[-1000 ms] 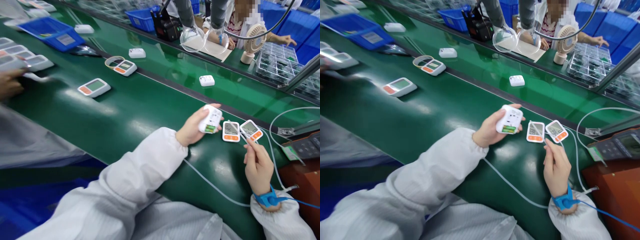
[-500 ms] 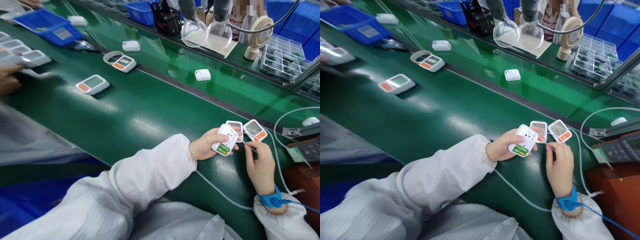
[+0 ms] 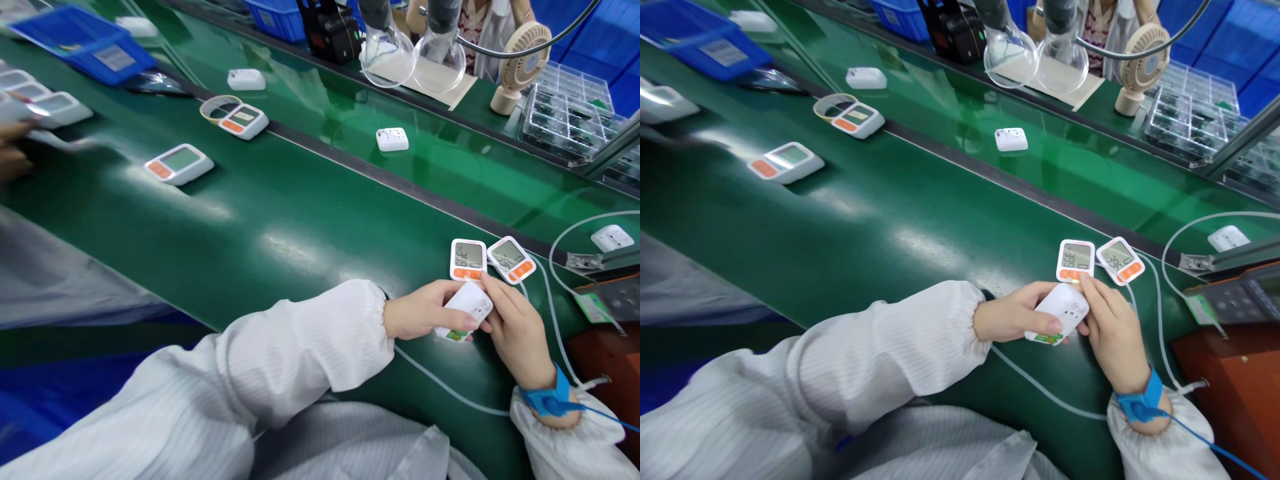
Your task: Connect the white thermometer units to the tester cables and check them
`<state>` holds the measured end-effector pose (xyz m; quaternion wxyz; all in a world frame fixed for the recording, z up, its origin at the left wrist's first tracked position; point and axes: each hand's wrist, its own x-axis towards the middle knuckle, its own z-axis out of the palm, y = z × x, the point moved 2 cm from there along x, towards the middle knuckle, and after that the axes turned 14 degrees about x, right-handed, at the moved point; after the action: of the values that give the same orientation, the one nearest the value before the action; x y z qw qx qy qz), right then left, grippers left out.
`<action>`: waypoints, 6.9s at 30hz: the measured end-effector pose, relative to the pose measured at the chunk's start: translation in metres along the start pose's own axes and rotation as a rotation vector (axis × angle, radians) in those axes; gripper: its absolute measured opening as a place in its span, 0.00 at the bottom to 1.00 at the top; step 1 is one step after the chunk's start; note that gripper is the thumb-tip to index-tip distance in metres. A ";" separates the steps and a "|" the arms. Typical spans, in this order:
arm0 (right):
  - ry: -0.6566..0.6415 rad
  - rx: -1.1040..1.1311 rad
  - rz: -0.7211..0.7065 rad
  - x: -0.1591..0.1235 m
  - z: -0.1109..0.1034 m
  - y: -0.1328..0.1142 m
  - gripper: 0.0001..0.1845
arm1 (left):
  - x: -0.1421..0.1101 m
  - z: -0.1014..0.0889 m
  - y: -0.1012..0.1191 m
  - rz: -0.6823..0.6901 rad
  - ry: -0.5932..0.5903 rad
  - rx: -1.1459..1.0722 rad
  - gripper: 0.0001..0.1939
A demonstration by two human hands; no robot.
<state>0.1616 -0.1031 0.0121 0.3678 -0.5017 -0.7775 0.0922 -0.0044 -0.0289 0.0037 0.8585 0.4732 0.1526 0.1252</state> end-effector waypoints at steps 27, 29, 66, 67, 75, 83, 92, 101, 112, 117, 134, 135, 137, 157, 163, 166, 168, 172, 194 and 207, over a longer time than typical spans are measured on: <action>0.179 0.173 -0.032 0.008 0.000 -0.028 0.03 | -0.001 -0.003 -0.002 0.092 0.187 0.025 0.37; 0.174 0.188 -0.021 0.008 0.000 -0.028 0.03 | -0.001 -0.003 -0.001 0.094 0.193 0.036 0.37; 0.126 0.211 0.043 0.008 0.003 -0.042 0.07 | -0.008 0.000 -0.002 0.195 0.242 0.572 0.38; 0.133 0.211 0.031 0.008 0.003 -0.042 0.06 | -0.008 -0.001 -0.002 0.179 0.229 0.531 0.38; 0.200 0.231 -0.057 0.008 0.004 -0.042 0.04 | -0.006 -0.001 0.001 0.199 0.217 0.340 0.36; 0.202 0.256 -0.041 0.006 0.004 -0.041 0.04 | -0.009 0.000 0.000 0.227 0.249 0.344 0.37; 0.207 0.216 -0.015 0.007 0.007 -0.040 0.06 | -0.004 0.001 -0.003 0.109 0.216 0.282 0.42; 0.188 0.213 -0.009 0.008 0.007 -0.043 0.06 | -0.007 0.002 -0.002 0.147 0.203 0.453 0.42; 0.235 0.039 -0.072 0.004 0.002 -0.037 0.02 | -0.005 -0.007 0.001 0.291 0.278 0.318 0.35; 0.150 0.224 0.071 -0.005 0.010 -0.035 0.24 | 0.000 -0.010 -0.003 0.356 0.405 0.304 0.46; 0.216 0.314 0.399 -0.016 0.018 -0.013 0.31 | -0.003 -0.006 0.001 0.300 0.090 0.524 0.38; 0.217 0.332 0.409 -0.017 0.018 -0.013 0.31 | -0.002 -0.006 0.001 0.297 0.085 0.513 0.38; 0.213 0.361 0.425 -0.018 0.019 -0.012 0.31 | -0.001 -0.006 0.000 0.279 0.063 0.479 0.38; 0.152 0.391 0.510 -0.020 0.019 -0.009 0.32 | -0.002 -0.005 0.000 0.236 0.091 0.439 0.36; 0.154 0.379 0.516 -0.019 0.019 -0.010 0.31 | -0.001 -0.006 0.000 0.223 0.087 0.447 0.36; 0.155 0.377 0.511 -0.018 0.018 -0.011 0.31 | -0.001 -0.006 0.000 0.221 0.096 0.452 0.36; 0.159 0.371 0.502 -0.018 0.018 -0.011 0.31 | -0.001 -0.005 0.000 0.223 0.098 0.450 0.36; 0.157 0.362 0.515 -0.017 0.018 -0.011 0.31 | -0.002 -0.004 0.002 0.231 0.093 0.434 0.35; 0.148 0.366 0.500 -0.016 0.017 -0.012 0.30 | -0.001 -0.004 0.001 0.245 0.095 0.416 0.36; 0.155 0.324 0.474 -0.015 0.016 -0.013 0.31 | -0.001 -0.006 -0.001 0.223 0.119 0.478 0.37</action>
<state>0.1449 -0.1184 -0.0003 0.4695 -0.6096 -0.5835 0.2599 -0.0080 -0.0249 -0.0001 0.6929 0.6680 0.1751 0.2071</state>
